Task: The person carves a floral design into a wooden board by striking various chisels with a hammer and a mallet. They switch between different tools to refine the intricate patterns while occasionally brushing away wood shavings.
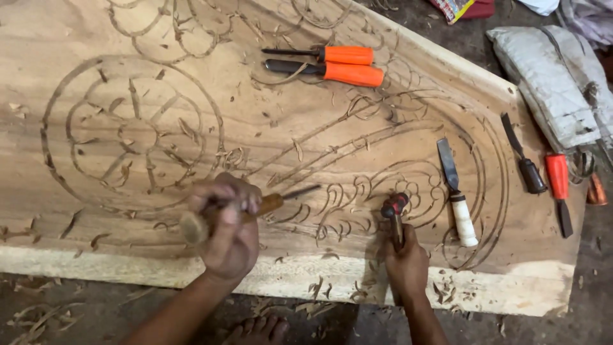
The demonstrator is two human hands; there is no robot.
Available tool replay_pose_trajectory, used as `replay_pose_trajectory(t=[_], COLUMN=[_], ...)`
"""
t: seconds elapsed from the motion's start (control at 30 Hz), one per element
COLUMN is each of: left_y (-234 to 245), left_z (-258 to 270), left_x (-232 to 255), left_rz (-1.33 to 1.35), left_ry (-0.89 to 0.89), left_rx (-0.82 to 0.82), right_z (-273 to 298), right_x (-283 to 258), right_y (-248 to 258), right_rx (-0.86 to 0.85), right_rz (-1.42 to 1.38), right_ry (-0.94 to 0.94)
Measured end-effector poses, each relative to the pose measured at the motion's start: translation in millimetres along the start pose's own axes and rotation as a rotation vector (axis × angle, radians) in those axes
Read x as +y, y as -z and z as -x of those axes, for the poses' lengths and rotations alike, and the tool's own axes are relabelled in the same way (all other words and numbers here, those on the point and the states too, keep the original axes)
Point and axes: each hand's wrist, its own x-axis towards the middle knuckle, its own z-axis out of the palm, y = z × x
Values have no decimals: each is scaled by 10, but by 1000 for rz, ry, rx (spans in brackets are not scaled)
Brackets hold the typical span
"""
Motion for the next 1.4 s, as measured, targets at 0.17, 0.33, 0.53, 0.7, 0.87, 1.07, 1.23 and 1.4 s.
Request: replay_pose_trajectory(t=[0.17, 0.33, 0.53, 0.7, 0.87, 1.07, 1.23, 1.4], left_y=[309, 288, 233, -12, 119, -25, -28, -227], left_z=[470, 680, 824, 759, 1035, 1212, 1353, 1230], left_x=[-24, 77, 102, 303, 172, 123, -4, 172], left_rz=[-109, -201, -258, -282, -352, -368, -390, -463], left_ry=[-95, -130, -200, -152, -161, -215, -216, -178], left_rx=[-18, -104, -195, -278, -275, -192, -81, -113], right_z=[-23, -7, -13, -42, -104, -42, -106, -203], right_x=[-16, -37, -31, 26, 140, 19, -201, -1120], right_y=[-4, 8, 25, -4, -62, 55, 245, 896], right_rx=[-30, -41, -40, -36, -34, -92, -153, 143], right_rz=[8, -9, -29, 9, 14, -122, -270, -149], right_ry=[-51, -63, -50, -27, 0, -56, -120, 1545])
